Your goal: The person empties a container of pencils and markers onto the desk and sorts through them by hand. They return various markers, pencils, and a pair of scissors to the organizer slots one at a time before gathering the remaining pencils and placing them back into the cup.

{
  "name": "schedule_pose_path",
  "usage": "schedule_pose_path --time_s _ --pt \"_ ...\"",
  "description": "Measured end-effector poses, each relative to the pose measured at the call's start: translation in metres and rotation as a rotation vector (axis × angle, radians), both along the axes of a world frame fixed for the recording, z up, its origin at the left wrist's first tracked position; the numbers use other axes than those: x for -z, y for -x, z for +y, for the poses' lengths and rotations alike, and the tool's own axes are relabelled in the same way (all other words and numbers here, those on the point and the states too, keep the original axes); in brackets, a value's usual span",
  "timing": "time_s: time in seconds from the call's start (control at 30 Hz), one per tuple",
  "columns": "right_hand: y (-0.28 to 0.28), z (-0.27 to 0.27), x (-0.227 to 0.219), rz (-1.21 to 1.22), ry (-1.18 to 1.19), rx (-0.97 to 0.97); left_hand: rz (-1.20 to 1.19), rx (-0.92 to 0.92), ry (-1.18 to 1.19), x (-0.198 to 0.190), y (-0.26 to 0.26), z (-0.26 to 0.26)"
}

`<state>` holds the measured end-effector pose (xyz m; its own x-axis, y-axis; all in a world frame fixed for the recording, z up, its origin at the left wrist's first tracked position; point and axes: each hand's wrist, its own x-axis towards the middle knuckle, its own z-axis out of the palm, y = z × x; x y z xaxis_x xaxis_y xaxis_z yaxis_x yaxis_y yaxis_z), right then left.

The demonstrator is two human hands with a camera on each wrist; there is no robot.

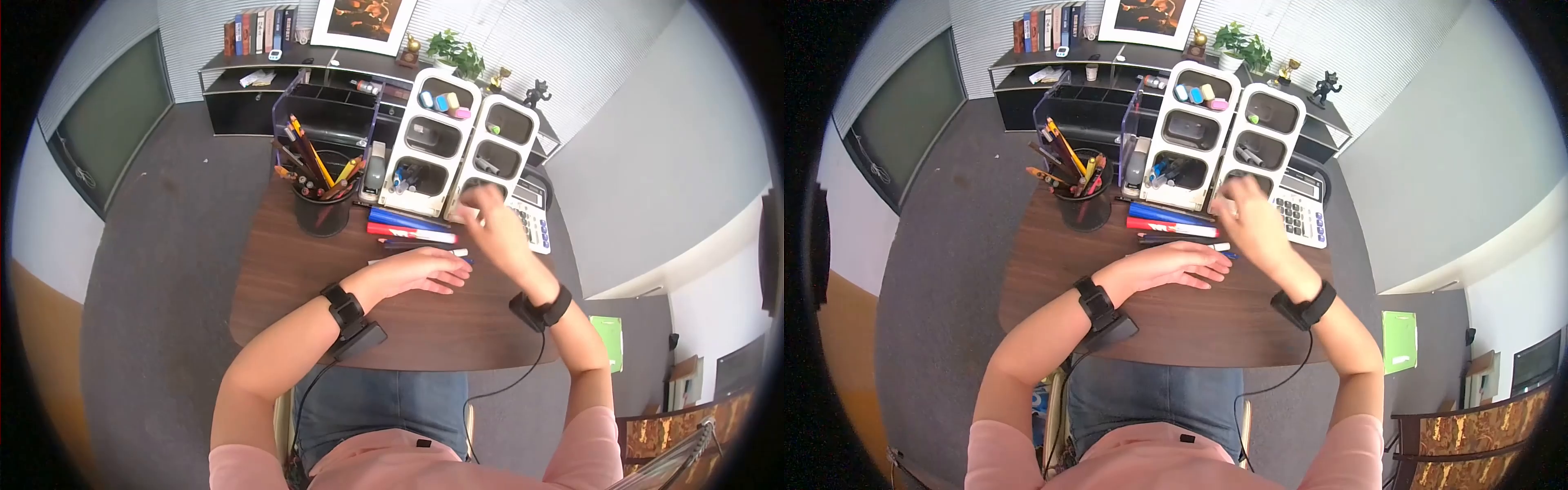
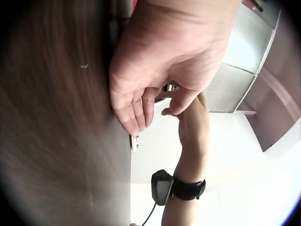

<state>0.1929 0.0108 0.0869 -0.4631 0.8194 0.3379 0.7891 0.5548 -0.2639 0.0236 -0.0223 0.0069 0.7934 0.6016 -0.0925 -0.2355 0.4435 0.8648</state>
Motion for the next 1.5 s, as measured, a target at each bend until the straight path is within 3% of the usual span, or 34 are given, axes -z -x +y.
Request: schedule_pose_path --time_s 0.13,0.23,0.27,0.33,0.4,0.5,0.6,0.7,0.73,0.8,0.87,0.93,1.23,1.3,1.4,1.5 --pt "0.004 0.032 -0.038 0.002 -0.499 0.165 0.006 -0.037 0.053 0.000 -0.001 0.001" --pt "0.001 0.067 -0.050 0.027 -0.557 0.108 0.002 -0.005 0.002 -0.001 0.001 0.001" --pt "-0.001 0.078 -0.051 0.029 -0.556 0.107 0.025 0.082 -0.070 -0.002 0.002 0.000" --pt "-0.006 0.096 -0.051 -0.133 -0.457 0.075 0.047 0.166 -0.143 -0.007 0.003 -0.001" --pt "-0.001 0.095 -0.056 -0.104 -0.467 0.058 0.074 0.298 -0.131 -0.011 0.004 -0.004" --pt "0.005 0.061 -0.072 0.029 -0.735 0.005 0.080 0.212 -0.106 -0.010 0.005 -0.003" --pt "0.004 0.018 -0.076 0.422 -0.515 -0.180 0.075 0.182 -0.163 -0.011 0.005 -0.003" --pt "0.003 -0.007 -0.059 0.450 0.030 -0.182 0.078 0.269 -0.189 -0.010 0.003 -0.003" --pt "0.006 -0.014 -0.053 0.425 0.247 -0.075 0.067 0.260 -0.185 -0.006 0.002 -0.002" --pt "0.003 -0.013 -0.024 0.272 0.242 -0.182 0.061 0.258 -0.179 -0.001 0.001 -0.001" --pt "0.003 -0.016 -0.008 0.192 0.371 -0.171 0.056 0.221 -0.137 -0.003 0.003 0.000" --pt "0.005 -0.022 -0.005 0.159 0.419 -0.128 0.067 0.243 -0.169 -0.006 0.004 0.000" --pt "0.001 -0.014 -0.007 0.062 0.480 -0.264 0.046 0.226 -0.084 -0.004 0.004 0.002" --pt "0.000 -0.009 -0.011 -0.008 0.317 -0.332 0.048 0.229 -0.090 -0.005 0.004 0.001" --pt "-0.001 -0.008 -0.024 0.050 0.314 -0.300 0.059 0.217 -0.060 -0.012 0.007 0.001" --pt "-0.006 -0.003 -0.031 0.031 0.145 -0.319 0.064 0.208 -0.058 -0.011 0.010 0.003"
